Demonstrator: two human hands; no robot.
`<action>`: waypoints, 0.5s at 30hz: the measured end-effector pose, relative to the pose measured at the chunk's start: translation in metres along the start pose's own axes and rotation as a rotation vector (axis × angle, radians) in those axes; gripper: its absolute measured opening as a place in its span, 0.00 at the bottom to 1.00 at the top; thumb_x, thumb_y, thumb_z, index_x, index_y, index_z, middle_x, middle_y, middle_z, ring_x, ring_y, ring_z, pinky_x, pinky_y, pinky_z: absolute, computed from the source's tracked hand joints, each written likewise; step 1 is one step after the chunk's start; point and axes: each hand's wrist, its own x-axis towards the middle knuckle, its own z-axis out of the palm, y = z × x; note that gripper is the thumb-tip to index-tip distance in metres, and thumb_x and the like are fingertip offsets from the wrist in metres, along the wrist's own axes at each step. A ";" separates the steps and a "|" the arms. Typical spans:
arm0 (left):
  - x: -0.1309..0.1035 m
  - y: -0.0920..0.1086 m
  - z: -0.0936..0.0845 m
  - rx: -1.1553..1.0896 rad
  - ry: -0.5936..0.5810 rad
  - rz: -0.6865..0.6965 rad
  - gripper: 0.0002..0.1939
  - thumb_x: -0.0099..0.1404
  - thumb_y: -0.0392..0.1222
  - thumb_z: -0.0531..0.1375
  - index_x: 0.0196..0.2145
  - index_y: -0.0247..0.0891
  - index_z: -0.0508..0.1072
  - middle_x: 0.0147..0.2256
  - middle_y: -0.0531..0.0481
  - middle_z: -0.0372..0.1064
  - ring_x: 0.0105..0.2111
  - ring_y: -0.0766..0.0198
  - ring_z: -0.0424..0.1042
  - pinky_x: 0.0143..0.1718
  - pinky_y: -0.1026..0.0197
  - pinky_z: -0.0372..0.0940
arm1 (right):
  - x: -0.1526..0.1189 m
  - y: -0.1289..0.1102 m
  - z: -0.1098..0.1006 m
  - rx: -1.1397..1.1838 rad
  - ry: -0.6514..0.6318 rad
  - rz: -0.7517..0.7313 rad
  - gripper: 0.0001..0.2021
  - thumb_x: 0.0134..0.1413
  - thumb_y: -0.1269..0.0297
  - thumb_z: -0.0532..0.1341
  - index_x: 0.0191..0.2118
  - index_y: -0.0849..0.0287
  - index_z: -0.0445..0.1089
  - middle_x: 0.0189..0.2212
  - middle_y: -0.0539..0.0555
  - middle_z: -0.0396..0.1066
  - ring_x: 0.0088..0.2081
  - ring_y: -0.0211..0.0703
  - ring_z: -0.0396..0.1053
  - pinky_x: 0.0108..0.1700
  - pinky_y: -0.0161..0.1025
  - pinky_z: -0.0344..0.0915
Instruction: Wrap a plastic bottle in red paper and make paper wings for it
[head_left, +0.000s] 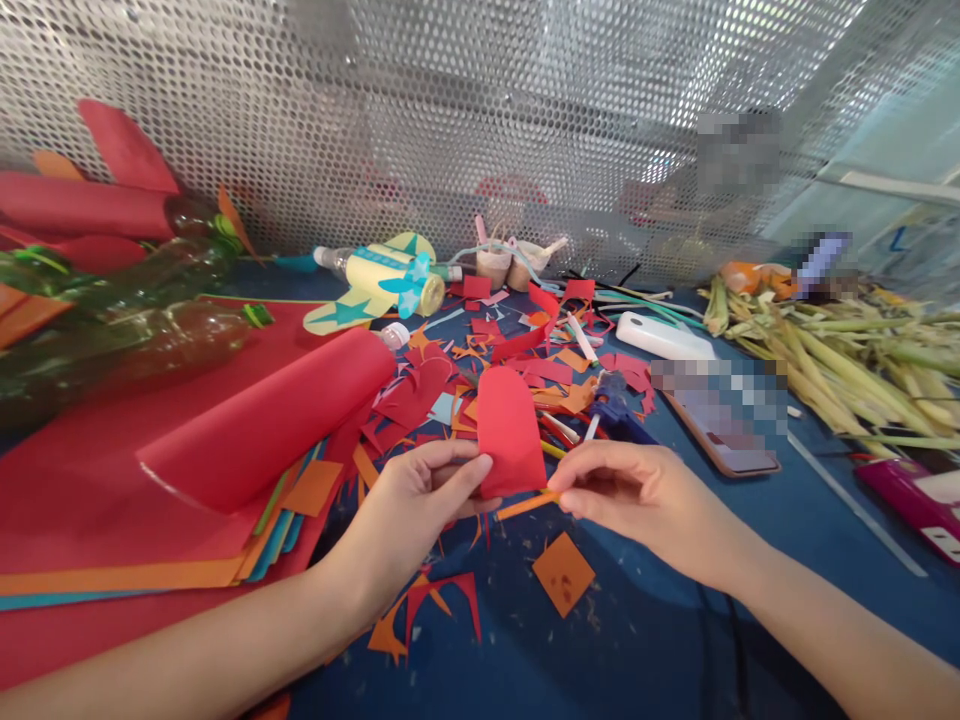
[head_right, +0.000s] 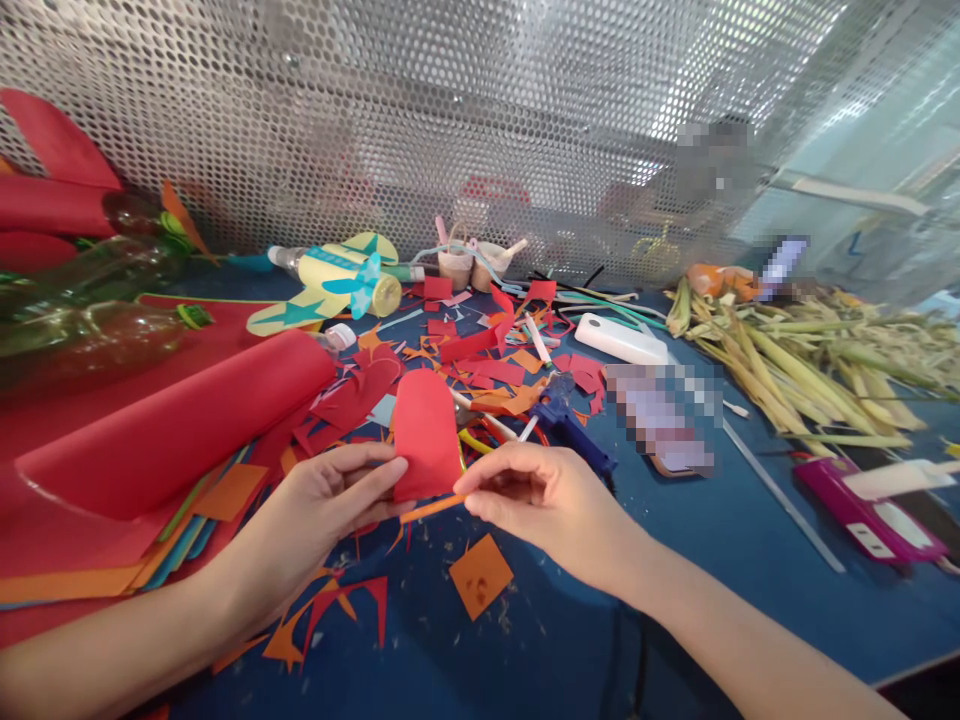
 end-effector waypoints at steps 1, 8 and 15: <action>0.000 0.000 0.000 -0.005 0.002 -0.004 0.12 0.45 0.46 0.70 0.25 0.38 0.76 0.22 0.58 0.68 0.25 0.70 0.68 0.32 0.68 0.70 | -0.001 0.000 0.002 -0.002 0.025 -0.010 0.03 0.52 0.65 0.64 0.33 0.57 0.74 0.30 0.50 0.75 0.32 0.37 0.73 0.36 0.32 0.71; -0.002 -0.002 0.001 0.008 0.002 -0.020 0.11 0.45 0.44 0.70 0.26 0.38 0.76 0.20 0.59 0.68 0.23 0.71 0.69 0.30 0.68 0.70 | -0.007 0.003 0.011 -0.192 0.218 -0.170 0.03 0.53 0.65 0.63 0.31 0.56 0.74 0.26 0.50 0.76 0.27 0.37 0.74 0.31 0.31 0.71; -0.003 -0.005 -0.001 0.020 -0.038 -0.019 0.08 0.49 0.43 0.68 0.28 0.40 0.75 0.21 0.61 0.71 0.24 0.70 0.73 0.33 0.69 0.70 | -0.006 0.004 0.014 -0.348 0.266 -0.251 0.04 0.55 0.64 0.62 0.30 0.55 0.73 0.26 0.49 0.75 0.28 0.38 0.72 0.32 0.31 0.69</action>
